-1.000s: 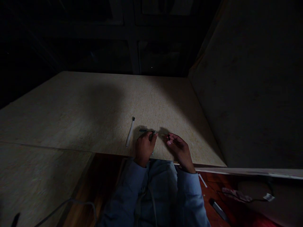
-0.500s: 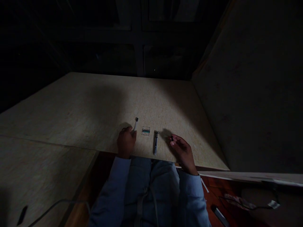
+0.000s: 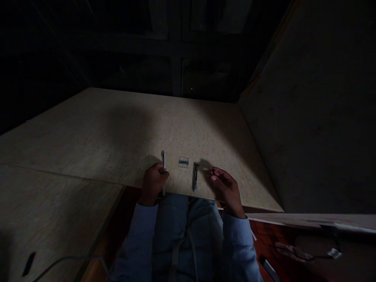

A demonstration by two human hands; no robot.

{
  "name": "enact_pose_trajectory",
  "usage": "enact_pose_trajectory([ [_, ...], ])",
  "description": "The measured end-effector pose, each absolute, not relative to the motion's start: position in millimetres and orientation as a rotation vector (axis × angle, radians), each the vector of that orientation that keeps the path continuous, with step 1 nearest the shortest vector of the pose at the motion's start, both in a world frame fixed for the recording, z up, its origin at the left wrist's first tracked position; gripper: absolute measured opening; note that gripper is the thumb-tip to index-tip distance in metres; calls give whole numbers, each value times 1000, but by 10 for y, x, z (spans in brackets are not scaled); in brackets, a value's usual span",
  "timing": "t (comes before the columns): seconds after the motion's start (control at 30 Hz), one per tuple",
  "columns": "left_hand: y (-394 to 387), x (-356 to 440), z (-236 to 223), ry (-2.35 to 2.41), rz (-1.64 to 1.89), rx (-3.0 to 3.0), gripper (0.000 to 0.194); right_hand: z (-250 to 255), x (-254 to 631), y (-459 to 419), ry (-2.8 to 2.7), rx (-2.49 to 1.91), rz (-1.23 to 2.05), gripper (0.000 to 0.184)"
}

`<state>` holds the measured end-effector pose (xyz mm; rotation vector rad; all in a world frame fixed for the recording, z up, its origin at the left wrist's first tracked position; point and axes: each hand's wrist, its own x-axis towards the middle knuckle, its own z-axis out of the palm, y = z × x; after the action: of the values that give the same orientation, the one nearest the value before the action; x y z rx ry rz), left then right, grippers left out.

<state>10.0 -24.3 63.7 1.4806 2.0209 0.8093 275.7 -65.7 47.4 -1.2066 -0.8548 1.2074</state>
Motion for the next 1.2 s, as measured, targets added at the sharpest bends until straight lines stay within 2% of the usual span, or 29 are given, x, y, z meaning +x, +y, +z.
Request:
enact_pose_trajectory([
  [0.13,-384,167,571,1714,1170,1148,27,614,2698,-704,-879,-1211,1191,44],
  [0.2,-456,256,606,1504,1236,960,33,704,2654,-736,-897,-1194,1198,46],
  [0.5,-797,502,1058,889,1082,690,34,1000,2472,-886,-939,-991,1292,43],
  [0.6,-938,543,1113,746,947,690,42,1054,2431,-920,-915,-915,1323,44],
  [0.8,-1118,669,1218,638,997,739,47,1150,2311,-1005,-979,-842,1373,47],
  [1.2,-1198,771,1259,572,831,647,56,1223,2183,-1051,-935,-749,1362,49],
])
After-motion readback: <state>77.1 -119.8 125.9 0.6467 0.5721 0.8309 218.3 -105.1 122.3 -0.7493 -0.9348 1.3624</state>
